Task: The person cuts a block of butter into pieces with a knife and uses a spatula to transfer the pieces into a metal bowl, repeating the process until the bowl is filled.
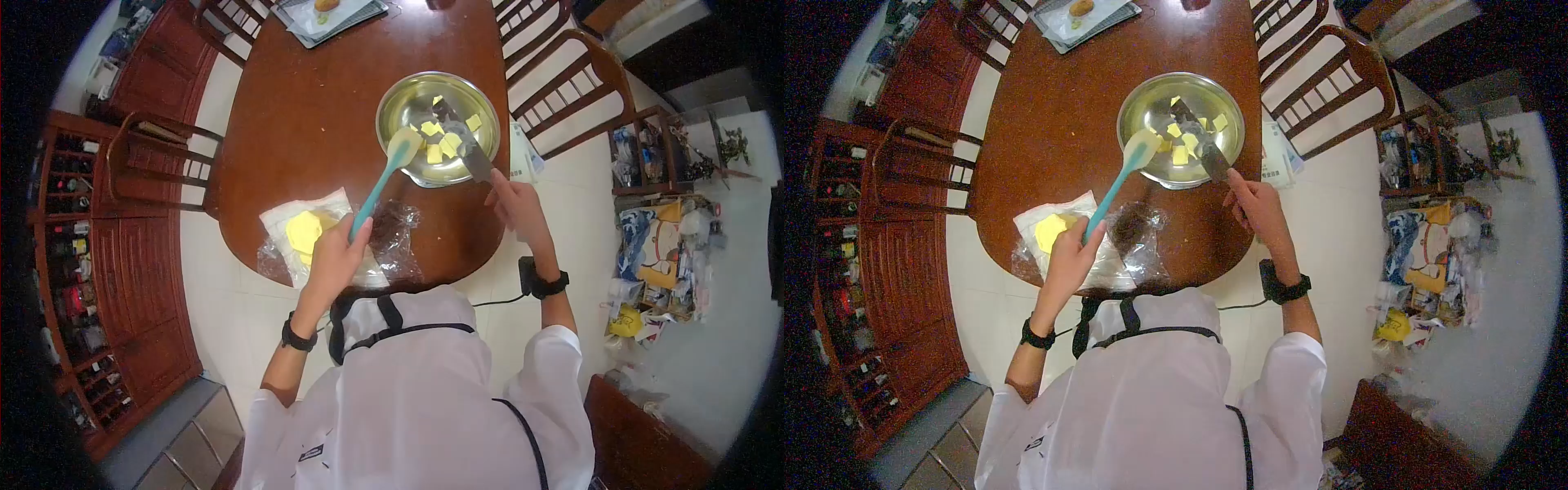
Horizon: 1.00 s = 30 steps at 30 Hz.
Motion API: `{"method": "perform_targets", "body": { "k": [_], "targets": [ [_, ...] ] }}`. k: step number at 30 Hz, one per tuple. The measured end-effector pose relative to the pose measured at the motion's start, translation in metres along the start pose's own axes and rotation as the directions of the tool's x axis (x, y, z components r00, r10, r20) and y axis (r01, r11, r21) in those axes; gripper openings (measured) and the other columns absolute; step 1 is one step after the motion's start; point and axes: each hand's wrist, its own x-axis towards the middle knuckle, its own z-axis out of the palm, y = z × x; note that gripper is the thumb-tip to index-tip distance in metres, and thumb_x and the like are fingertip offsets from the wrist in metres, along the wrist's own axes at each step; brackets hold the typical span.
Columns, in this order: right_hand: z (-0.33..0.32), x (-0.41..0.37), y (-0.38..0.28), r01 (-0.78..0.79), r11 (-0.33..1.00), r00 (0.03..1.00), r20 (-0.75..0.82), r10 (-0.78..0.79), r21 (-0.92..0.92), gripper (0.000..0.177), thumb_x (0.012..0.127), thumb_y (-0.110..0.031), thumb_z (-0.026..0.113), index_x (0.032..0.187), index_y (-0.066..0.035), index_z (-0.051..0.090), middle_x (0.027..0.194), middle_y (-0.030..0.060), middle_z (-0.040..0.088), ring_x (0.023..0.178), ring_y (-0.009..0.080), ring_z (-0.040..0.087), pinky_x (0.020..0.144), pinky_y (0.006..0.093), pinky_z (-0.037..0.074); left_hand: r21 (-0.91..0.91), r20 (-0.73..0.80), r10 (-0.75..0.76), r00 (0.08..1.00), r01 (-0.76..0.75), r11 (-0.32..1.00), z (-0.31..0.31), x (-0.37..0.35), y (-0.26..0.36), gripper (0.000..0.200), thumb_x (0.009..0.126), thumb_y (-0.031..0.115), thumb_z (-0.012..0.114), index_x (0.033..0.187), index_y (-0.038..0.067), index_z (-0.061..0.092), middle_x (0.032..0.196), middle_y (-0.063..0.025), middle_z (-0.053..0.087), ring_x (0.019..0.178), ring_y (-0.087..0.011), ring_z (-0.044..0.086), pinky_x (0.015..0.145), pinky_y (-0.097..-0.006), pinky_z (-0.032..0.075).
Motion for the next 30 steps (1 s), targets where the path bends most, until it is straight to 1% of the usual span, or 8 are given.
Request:
{"method": "perform_targets", "body": {
  "k": [3, 6, 8, 12, 14, 15, 17, 30],
  "targets": [
    [0.008, -0.002, 0.001, 0.001, 0.998, 0.999, 0.035, -0.003, 0.068, 0.061, 0.095, -0.056, 0.051, 0.068, -0.002, 0.061, 0.047, -0.0015, 0.044, 0.036, 0.0076, 0.039, 0.036, 0.0237, 0.029, -0.026, -0.024, 0.034, 0.999, -0.035, 0.999, -0.008, -0.003, 0.001, 0.037, 0.097, 0.034, 0.055, 0.087, -0.001, 0.059, 0.057, -0.0196, 0.053, 0.050, -0.0341, 0.054, 0.050, -0.0415, 0.040],
    [-0.002, 0.002, -0.002, -0.016, 1.000, 1.000, 0.000, 0.016, 0.023, 0.059, 0.096, -0.054, 0.051, 0.067, -0.002, 0.061, 0.047, -0.0017, 0.044, 0.036, 0.0074, 0.038, 0.036, 0.0239, 0.028, 0.012, -0.025, 0.054, 0.998, -0.054, 0.998, 0.004, 0.008, 0.002, 0.029, 0.096, 0.028, 0.058, 0.088, 0.000, 0.059, 0.062, -0.0191, 0.055, 0.058, -0.0349, 0.057, 0.054, -0.0425, 0.042],
    [0.001, -0.001, 0.000, 0.014, 0.998, 0.999, -0.037, -0.011, 0.065, 0.056, 0.096, -0.051, 0.052, 0.068, -0.003, 0.061, 0.049, -0.0019, 0.045, 0.038, 0.0065, 0.040, 0.037, 0.0233, 0.028, 0.217, -0.232, 0.392, 0.890, -0.345, 0.913, 0.010, 0.012, -0.016, 0.017, 0.090, 0.017, 0.062, 0.092, 0.000, 0.060, 0.073, -0.0184, 0.055, 0.068, -0.0349, 0.058, 0.059, -0.0436, 0.045],
    [0.001, -0.013, -0.004, 0.042, 0.997, 0.990, -0.131, -0.050, -0.060, 0.053, 0.097, -0.047, 0.054, 0.070, -0.002, 0.063, 0.051, -0.0002, 0.048, 0.043, 0.0073, 0.043, 0.042, 0.0238, 0.032, 0.363, -0.222, 0.400, 0.889, -0.305, 0.880, 0.005, 0.008, -0.021, 0.017, 0.082, 0.004, 0.065, 0.097, 0.000, 0.059, 0.082, -0.0177, 0.053, 0.077, -0.0356, 0.057, 0.063, -0.0454, 0.046],
    [-0.001, -0.014, -0.003, 0.089, 0.973, 0.982, -0.142, -0.121, -0.211, 0.050, 0.097, -0.043, 0.055, 0.074, -0.001, 0.065, 0.055, 0.0017, 0.051, 0.050, 0.0088, 0.047, 0.048, 0.0254, 0.036, 0.431, -0.243, 0.449, 0.860, -0.320, 0.844, 0.005, 0.010, -0.024, 0.031, 0.076, -0.003, 0.065, 0.105, 0.000, 0.056, 0.086, -0.0176, 0.051, 0.081, -0.0366, 0.054, 0.064, -0.0461, 0.045],
    [-0.001, -0.015, -0.001, 0.087, 0.974, 0.983, -0.141, -0.118, -0.211, 0.050, 0.097, -0.043, 0.055, 0.074, -0.001, 0.065, 0.055, 0.0017, 0.051, 0.050, 0.0088, 0.047, 0.048, 0.0254, 0.036, 0.430, -0.241, 0.447, 0.861, -0.319, 0.845, 0.005, 0.010, -0.024, 0.031, 0.076, -0.003, 0.065, 0.105, 0.000, 0.056, 0.086, -0.0176, 0.051, 0.081, -0.0366, 0.054, 0.064, -0.0461, 0.045],
    [0.000, -0.014, 0.002, 0.167, 0.946, 0.965, -0.149, -0.214, -0.277, 0.051, 0.098, -0.041, 0.055, 0.073, 0.002, 0.063, 0.054, 0.0087, 0.051, 0.049, 0.0150, 0.047, 0.048, 0.0334, 0.037, 0.421, -0.239, 0.449, 0.861, -0.325, 0.847, 0.005, 0.011, -0.025, 0.039, 0.073, -0.006, 0.064, 0.109, 0.001, 0.052, 0.088, -0.0178, 0.050, 0.084, -0.0376, 0.053, 0.065, -0.0470, 0.044],
    [0.002, -0.012, -0.007, 0.187, 0.876, 0.965, -0.082, -0.248, -0.445, 0.047, 0.096, -0.041, 0.057, 0.076, 0.001, 0.063, 0.063, 0.0211, 0.057, 0.055, 0.0345, 0.056, 0.053, 0.0407, 0.041, 0.392, -0.241, 0.368, 0.898, -0.257, 0.883, 0.004, 0.010, -0.022, 0.025, 0.078, -0.003, 0.065, 0.096, -0.001, 0.049, 0.089, -0.0192, 0.049, 0.084, -0.0405, 0.053, 0.069, -0.0475, 0.044]
  ]
}}
